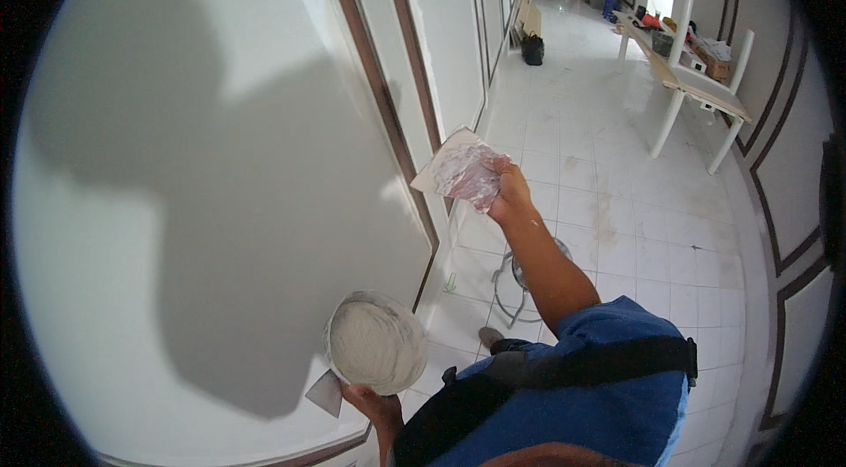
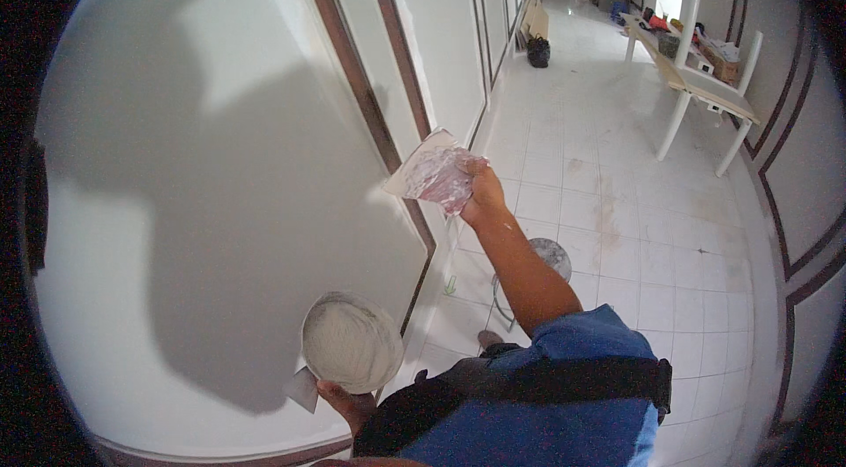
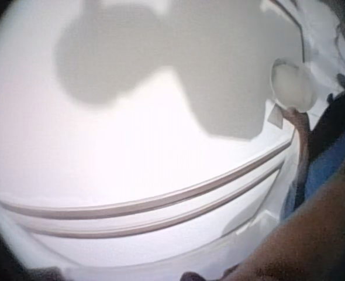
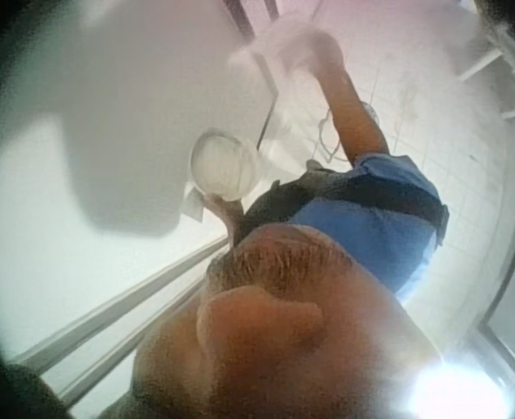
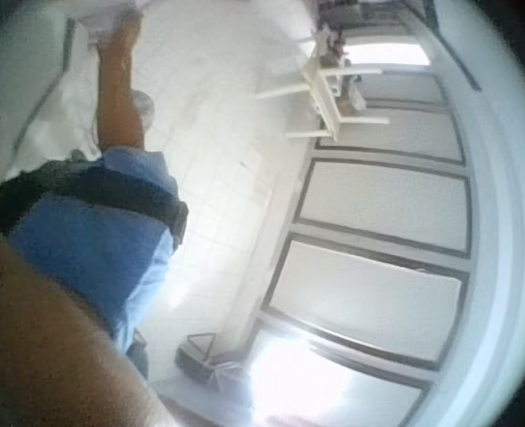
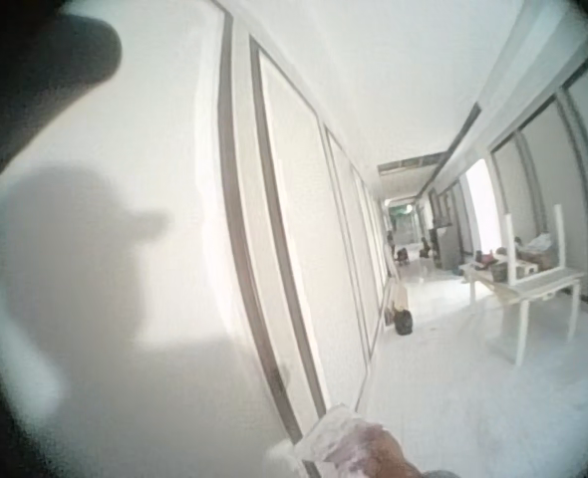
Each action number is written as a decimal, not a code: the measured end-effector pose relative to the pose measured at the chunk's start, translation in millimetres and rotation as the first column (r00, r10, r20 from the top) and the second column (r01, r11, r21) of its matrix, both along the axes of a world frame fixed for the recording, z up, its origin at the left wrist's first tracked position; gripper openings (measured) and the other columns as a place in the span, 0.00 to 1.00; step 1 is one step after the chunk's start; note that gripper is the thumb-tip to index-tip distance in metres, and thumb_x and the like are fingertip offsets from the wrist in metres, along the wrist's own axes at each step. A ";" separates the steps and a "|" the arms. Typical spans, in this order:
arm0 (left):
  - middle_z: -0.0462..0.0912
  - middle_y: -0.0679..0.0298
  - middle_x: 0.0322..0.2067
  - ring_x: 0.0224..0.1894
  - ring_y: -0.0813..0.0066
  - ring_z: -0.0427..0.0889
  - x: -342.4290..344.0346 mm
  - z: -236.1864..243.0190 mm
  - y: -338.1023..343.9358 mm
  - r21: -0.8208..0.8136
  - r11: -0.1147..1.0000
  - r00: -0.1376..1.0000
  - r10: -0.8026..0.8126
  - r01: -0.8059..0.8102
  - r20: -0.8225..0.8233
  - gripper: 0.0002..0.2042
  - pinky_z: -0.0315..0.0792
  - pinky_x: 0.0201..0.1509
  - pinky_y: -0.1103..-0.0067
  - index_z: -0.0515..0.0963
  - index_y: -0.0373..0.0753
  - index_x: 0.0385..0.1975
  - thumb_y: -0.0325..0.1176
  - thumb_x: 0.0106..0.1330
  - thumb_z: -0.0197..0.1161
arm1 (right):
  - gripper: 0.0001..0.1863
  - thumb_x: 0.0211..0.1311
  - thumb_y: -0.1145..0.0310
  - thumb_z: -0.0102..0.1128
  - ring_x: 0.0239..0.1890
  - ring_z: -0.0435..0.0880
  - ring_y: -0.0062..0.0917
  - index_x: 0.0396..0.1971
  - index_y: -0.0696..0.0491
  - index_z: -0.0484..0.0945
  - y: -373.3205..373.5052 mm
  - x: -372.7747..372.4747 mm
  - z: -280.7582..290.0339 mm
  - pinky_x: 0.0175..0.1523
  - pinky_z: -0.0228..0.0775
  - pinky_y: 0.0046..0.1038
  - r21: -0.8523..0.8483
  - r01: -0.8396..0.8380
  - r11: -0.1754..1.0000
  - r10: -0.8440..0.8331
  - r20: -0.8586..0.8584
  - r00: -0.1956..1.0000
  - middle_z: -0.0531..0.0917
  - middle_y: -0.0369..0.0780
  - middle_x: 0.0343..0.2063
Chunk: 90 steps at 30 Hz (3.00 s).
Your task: The person applies white putty to the seams of wall panels using a spatula and a bowl of putty. They scoop material from the bowl with the spatula and spread it along the vertical and horizontal edges of the wall panels, smoothing the application with the tool.
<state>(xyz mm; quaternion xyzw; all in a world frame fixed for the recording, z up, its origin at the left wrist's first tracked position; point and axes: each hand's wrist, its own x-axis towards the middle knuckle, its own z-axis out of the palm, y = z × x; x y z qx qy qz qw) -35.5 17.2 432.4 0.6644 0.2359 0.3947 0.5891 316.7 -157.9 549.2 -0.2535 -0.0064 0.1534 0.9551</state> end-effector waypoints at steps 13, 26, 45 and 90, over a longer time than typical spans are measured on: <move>0.68 0.50 0.55 0.58 0.61 0.71 7.8 66.2 1.0 -0.237 0.956 0.984 -0.158 0.173 0.079 0.43 0.74 0.56 0.67 0.57 0.30 0.60 0.68 0.62 0.49 | 0.19 0.67 0.68 0.41 0.49 0.80 0.43 0.53 0.63 0.66 -25.3 -12.8 -5.7 0.52 0.78 0.44 -0.119 0.074 0.990 -0.087 -0.104 0.991 0.76 0.52 0.49; 0.64 0.56 0.63 0.64 0.55 0.65 39.2 46.3 24.3 -0.623 0.713 0.915 -0.069 0.323 0.397 0.36 0.63 0.66 0.58 0.56 0.42 0.66 0.63 0.67 0.44 | 0.17 0.61 0.75 0.50 0.46 0.81 0.41 0.50 0.63 0.69 -19.9 13.4 -49.7 0.51 0.78 0.41 -0.079 0.184 0.980 -0.190 -0.078 0.979 0.78 0.48 0.45; 0.65 0.53 0.63 0.64 0.54 0.67 93.4 62.6 39.0 -0.830 0.366 0.881 0.056 0.420 0.471 0.32 0.63 0.67 0.57 0.59 0.39 0.65 0.57 0.69 0.41 | 0.26 0.76 0.60 0.30 0.60 0.71 0.44 0.61 0.65 0.60 -48.4 20.4 -58.2 0.65 0.65 0.45 -0.350 0.249 0.903 -0.338 -0.221 0.915 0.69 0.52 0.59; 0.68 0.56 0.61 0.62 0.54 0.68 -33.0 106.2 -69.8 -0.746 0.660 0.810 0.388 0.088 0.439 0.32 0.64 0.65 0.57 0.61 0.42 0.65 0.59 0.68 0.40 | 0.21 0.63 0.68 0.46 0.50 0.79 0.40 0.54 0.59 0.70 -22.6 10.5 -12.7 0.58 0.71 0.43 -0.079 -0.193 0.978 0.190 -0.041 0.981 0.78 0.47 0.48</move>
